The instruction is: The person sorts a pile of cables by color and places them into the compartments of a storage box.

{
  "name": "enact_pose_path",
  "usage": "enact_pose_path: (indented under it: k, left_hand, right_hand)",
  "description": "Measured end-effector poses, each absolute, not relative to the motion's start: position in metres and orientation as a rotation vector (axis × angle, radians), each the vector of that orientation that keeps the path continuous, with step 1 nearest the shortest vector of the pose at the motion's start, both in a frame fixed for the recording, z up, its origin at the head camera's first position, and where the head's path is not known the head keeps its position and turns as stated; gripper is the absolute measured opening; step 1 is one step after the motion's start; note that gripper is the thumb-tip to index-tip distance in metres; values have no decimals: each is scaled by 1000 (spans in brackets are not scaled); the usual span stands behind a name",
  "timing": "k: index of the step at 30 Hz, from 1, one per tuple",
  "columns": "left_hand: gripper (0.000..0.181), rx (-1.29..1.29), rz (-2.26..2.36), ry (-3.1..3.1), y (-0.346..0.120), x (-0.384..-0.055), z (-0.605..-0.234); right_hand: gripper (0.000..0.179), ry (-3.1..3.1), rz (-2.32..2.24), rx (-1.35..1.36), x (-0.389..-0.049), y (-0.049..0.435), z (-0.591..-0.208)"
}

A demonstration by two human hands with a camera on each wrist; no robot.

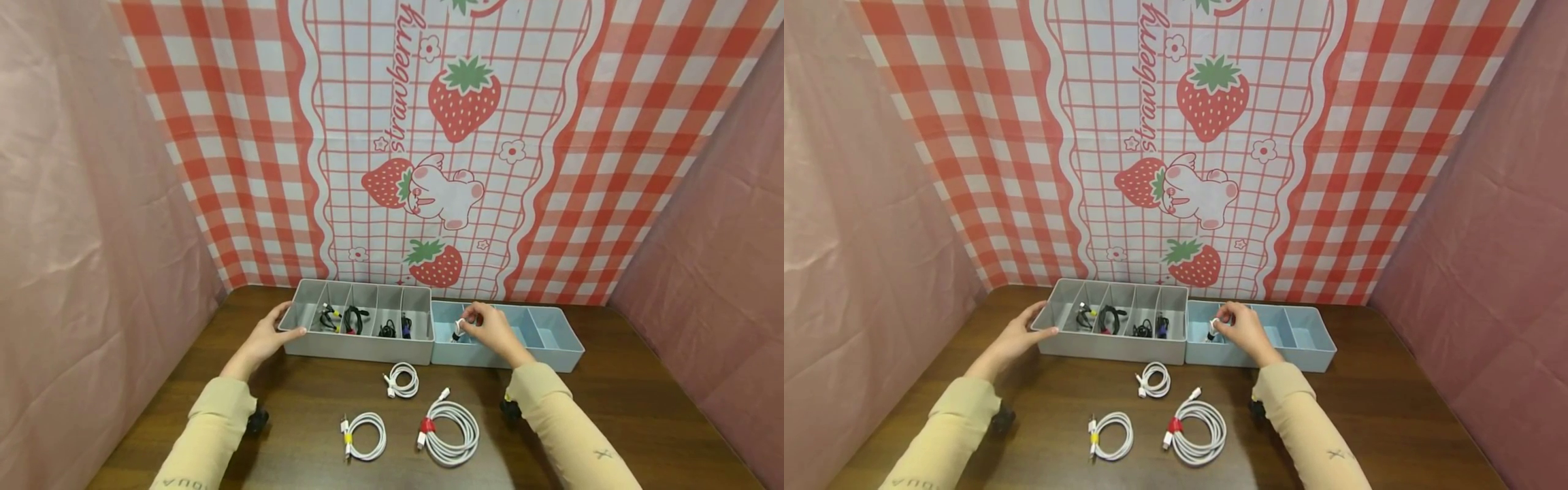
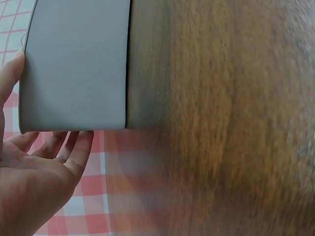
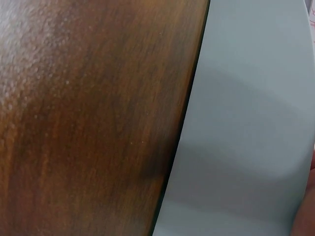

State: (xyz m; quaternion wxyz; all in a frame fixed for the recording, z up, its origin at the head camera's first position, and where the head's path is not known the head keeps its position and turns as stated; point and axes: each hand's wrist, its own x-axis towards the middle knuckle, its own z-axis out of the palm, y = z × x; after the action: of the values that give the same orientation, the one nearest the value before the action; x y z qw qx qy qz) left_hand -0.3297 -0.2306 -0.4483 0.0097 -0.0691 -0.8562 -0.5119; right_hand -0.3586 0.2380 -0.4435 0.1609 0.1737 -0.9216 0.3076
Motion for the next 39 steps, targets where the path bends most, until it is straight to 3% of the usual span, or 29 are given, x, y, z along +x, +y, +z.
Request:
enact_pose_path:
  k: [7, 16, 28, 39]
  left_hand:
    - [79, -190, -1640, -2685, -230, -333, -447]
    - [76, -184, -1671, -2696, -218, -305, -412]
    - [77, -180, -1634, -2691, -230, -331, -446]
    - [75, -200, -1688, -2683, -223, -317, -425]
  right_hand:
    - [9, -2634, 885, 511, -360, 237, -443]
    - [7, -2659, 919, 508, -360, 237, -442]
    - [11, -2692, 950, 524, -354, 240, -434]
    - [17, -2691, 961, 508, -343, 248, -411]
